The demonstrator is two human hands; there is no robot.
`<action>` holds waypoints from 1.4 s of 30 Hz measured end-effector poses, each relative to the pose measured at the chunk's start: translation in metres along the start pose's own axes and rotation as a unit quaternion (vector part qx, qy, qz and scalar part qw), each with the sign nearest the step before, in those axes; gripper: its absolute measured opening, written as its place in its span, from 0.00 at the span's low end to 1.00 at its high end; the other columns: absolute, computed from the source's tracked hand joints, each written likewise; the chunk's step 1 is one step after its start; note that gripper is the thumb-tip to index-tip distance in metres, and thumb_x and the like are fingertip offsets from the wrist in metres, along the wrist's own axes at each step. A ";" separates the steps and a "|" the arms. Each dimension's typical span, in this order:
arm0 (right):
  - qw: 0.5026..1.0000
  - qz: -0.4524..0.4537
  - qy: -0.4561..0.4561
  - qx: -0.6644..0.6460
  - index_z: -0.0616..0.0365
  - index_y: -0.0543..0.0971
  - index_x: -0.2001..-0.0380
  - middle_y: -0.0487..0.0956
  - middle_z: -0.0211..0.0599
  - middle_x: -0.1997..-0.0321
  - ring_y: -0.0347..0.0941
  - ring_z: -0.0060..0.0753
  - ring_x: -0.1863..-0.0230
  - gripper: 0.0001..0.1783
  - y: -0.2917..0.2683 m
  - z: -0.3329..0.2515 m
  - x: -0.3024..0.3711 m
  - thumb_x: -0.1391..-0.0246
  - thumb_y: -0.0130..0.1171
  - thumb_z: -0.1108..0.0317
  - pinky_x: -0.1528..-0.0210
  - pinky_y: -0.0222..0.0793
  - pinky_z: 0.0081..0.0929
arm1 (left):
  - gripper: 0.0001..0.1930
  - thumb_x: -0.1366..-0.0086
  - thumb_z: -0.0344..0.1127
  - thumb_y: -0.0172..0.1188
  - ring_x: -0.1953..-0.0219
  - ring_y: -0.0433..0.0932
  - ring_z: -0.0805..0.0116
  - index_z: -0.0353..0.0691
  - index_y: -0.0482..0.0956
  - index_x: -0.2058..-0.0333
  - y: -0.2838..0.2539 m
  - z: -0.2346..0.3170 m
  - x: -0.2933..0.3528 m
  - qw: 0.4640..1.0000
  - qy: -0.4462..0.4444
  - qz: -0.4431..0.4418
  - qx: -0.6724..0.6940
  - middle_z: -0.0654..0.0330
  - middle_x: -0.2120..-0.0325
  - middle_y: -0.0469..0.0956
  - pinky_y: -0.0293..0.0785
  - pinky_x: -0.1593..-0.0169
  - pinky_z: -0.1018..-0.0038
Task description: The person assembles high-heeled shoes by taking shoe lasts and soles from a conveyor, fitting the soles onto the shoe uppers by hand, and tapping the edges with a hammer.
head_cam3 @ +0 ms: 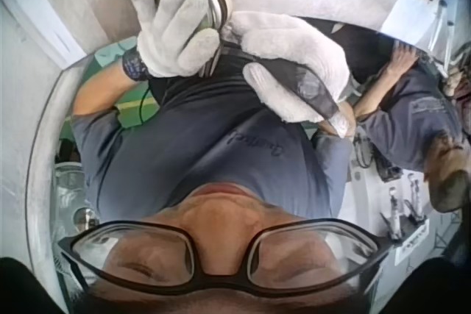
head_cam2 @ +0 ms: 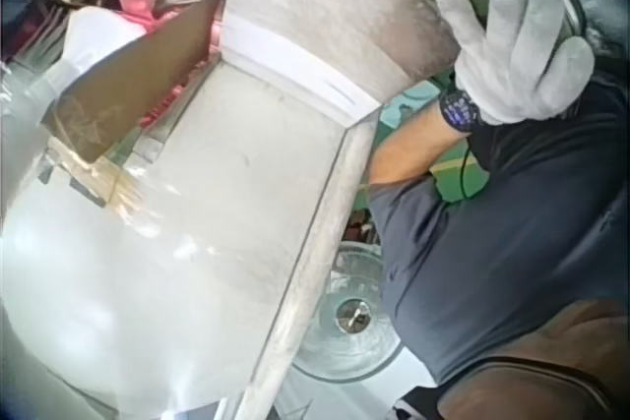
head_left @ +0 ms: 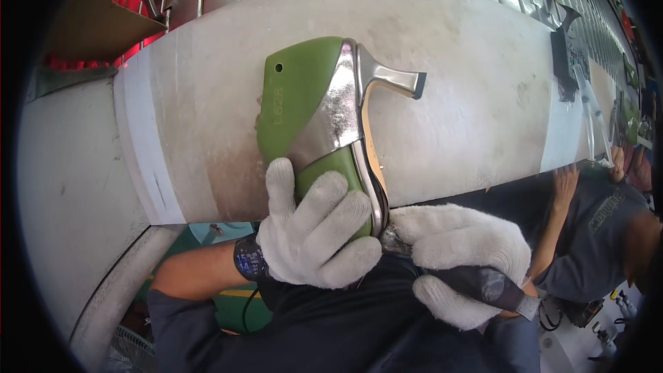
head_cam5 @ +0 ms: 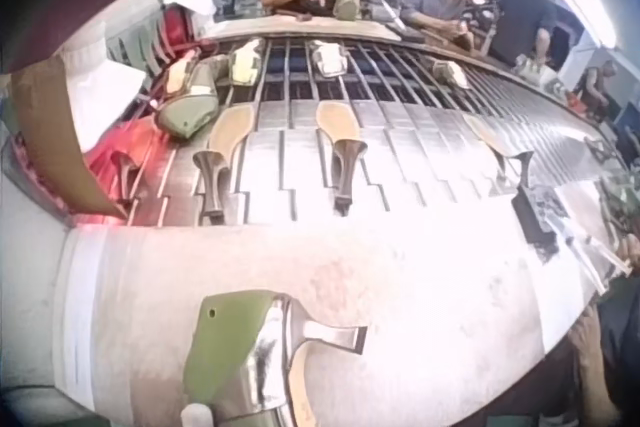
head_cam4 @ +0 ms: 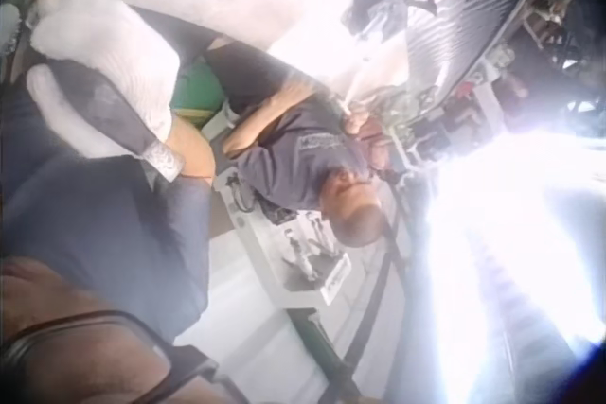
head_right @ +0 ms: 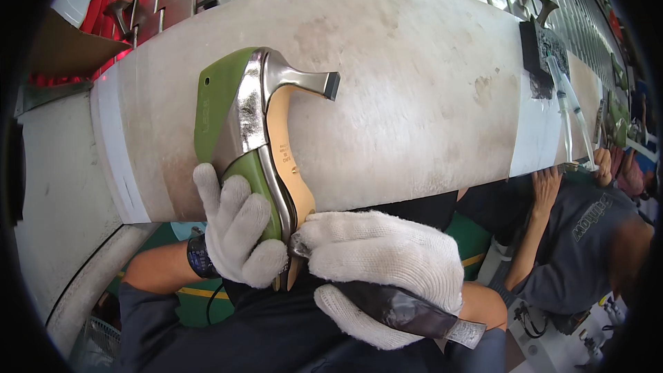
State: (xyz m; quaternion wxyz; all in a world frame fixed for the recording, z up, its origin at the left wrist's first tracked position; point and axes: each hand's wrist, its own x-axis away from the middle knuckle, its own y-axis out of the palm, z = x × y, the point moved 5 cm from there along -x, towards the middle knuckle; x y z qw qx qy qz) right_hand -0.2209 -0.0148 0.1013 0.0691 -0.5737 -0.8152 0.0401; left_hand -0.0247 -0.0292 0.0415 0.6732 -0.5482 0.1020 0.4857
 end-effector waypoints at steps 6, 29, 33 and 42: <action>0.982 0.057 0.019 -0.180 0.67 0.87 0.55 0.89 0.58 0.50 0.90 0.50 0.48 0.17 -0.010 0.012 -0.009 0.51 0.75 0.83 0.44 0.87 0.40 | 0.17 0.41 0.38 0.67 0.63 0.77 0.56 0.56 0.66 0.60 -0.003 0.002 0.004 0.998 -0.007 -0.029 0.052 0.60 0.63 0.77 0.62 0.60 0.40; 0.961 0.185 0.079 -0.190 0.67 0.78 0.40 0.86 0.50 0.40 0.85 0.37 0.42 0.15 -0.015 0.011 -0.067 0.22 0.57 0.69 0.38 0.83 0.35 | 0.12 0.36 0.36 0.69 0.40 0.85 0.52 0.51 0.85 0.54 -0.017 -0.013 -0.018 0.985 -0.043 -0.162 -0.027 0.55 0.46 0.86 0.57 0.24 0.31; 0.942 0.179 0.076 -0.274 0.73 0.81 0.46 0.88 0.58 0.45 0.90 0.47 0.47 0.14 -0.026 0.007 -0.052 0.25 0.59 0.71 0.43 0.87 0.38 | 0.64 0.58 0.49 0.87 0.24 0.68 0.31 0.37 0.63 0.24 -0.021 -0.058 -0.038 0.982 -0.099 -0.153 0.041 0.34 0.25 0.66 0.59 0.24 0.30; 0.974 0.144 0.158 -0.070 0.69 0.80 0.48 0.89 0.55 0.53 0.89 0.42 0.57 0.23 -0.024 0.003 -0.085 0.24 0.57 0.55 0.55 0.84 0.32 | 0.45 0.37 0.42 0.73 0.24 0.68 0.31 0.32 0.64 0.25 -0.016 -0.060 -0.028 0.986 -0.077 -0.149 -0.001 0.34 0.27 0.68 0.57 0.24 0.28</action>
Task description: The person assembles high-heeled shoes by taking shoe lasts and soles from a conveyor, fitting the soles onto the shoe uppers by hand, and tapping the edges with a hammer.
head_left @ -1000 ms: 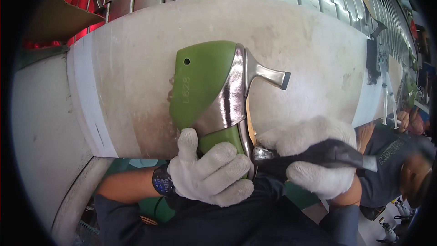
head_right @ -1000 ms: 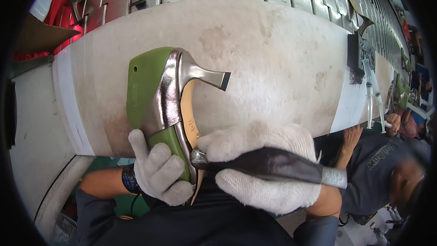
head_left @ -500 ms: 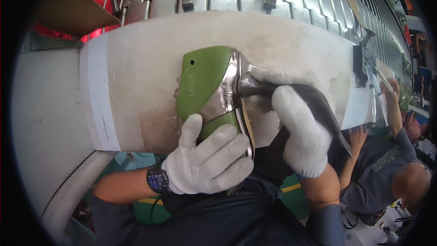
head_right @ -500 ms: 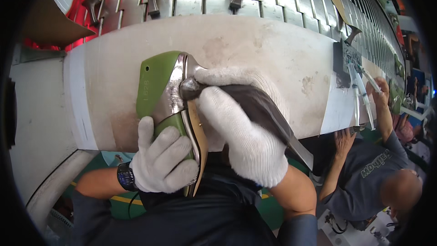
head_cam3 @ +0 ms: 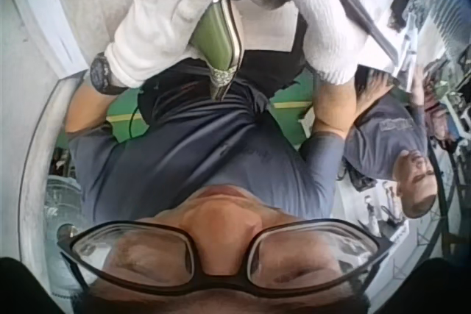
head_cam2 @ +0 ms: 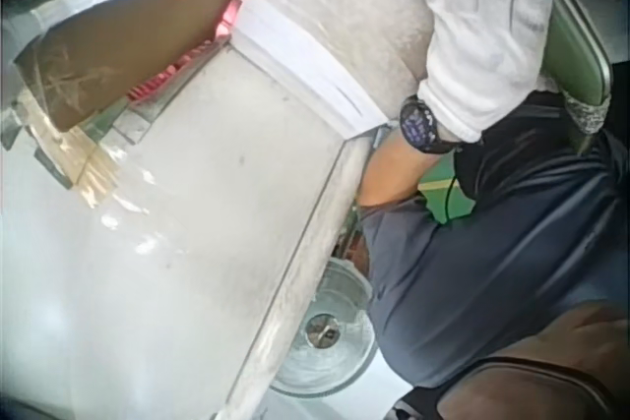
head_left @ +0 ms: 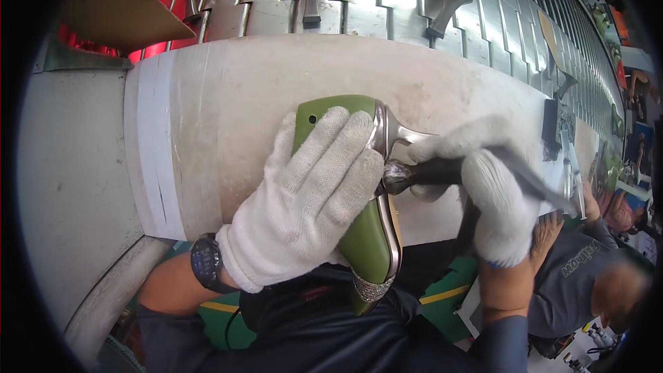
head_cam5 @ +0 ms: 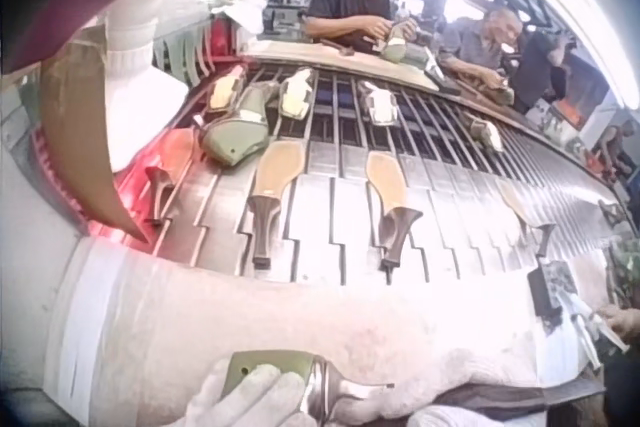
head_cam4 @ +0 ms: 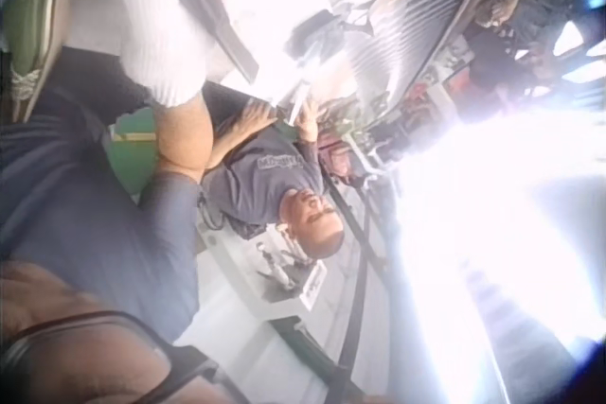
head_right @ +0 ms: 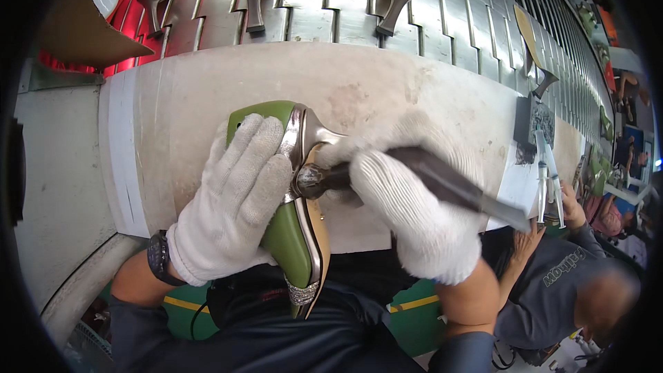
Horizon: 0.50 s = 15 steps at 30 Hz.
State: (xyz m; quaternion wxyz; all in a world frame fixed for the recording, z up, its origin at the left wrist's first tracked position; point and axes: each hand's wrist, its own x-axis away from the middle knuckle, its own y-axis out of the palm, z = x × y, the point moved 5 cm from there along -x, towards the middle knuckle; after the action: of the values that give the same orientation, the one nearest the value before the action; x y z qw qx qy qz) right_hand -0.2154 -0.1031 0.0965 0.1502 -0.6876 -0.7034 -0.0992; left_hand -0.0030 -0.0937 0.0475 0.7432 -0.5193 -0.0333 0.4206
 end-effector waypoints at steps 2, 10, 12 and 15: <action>0.991 -0.037 -0.075 0.104 0.72 0.86 0.50 0.90 0.50 0.54 0.88 0.36 0.57 0.27 -0.007 -0.004 -0.015 0.24 0.55 0.54 0.56 0.82 0.28 | 0.46 0.39 0.41 0.74 0.24 0.68 0.31 0.32 0.65 0.26 -0.001 -0.002 0.001 1.000 -0.005 0.008 -0.001 0.34 0.27 0.69 0.57 0.24 0.28; 0.994 -0.080 0.001 0.068 0.56 0.87 0.41 0.86 0.29 0.68 0.75 0.16 0.78 0.16 -0.019 0.007 -0.015 0.25 0.62 0.66 0.75 0.71 0.20 | 0.59 0.54 0.43 0.85 0.25 0.68 0.28 0.33 0.64 0.26 0.003 -0.001 -0.005 0.996 0.040 0.074 -0.006 0.33 0.27 0.67 0.59 0.26 0.29; 0.952 -0.095 -0.182 0.228 0.54 0.88 0.44 0.84 0.30 0.70 0.76 0.18 0.75 0.14 -0.020 0.002 -0.011 0.25 0.61 0.64 0.74 0.73 0.21 | 0.65 0.61 0.46 0.88 0.26 0.68 0.27 0.32 0.62 0.25 -0.005 0.006 -0.010 0.999 0.011 0.033 0.007 0.33 0.27 0.66 0.63 0.29 0.30; 0.956 -0.019 -0.207 0.205 0.52 0.87 0.40 0.84 0.32 0.68 0.82 0.22 0.68 0.19 -0.012 0.008 0.015 0.31 0.64 0.74 0.67 0.78 0.22 | 0.65 0.61 0.43 0.89 0.25 0.67 0.28 0.34 0.62 0.25 -0.013 0.019 -0.019 0.997 0.019 -0.024 -0.066 0.33 0.27 0.66 0.61 0.28 0.30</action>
State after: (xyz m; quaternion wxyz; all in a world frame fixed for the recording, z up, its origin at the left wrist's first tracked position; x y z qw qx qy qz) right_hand -0.2279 -0.0867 0.0947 0.1373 -0.6339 -0.7373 0.1892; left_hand -0.0164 -0.0930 0.0744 0.7178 -0.5740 -0.0593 0.3895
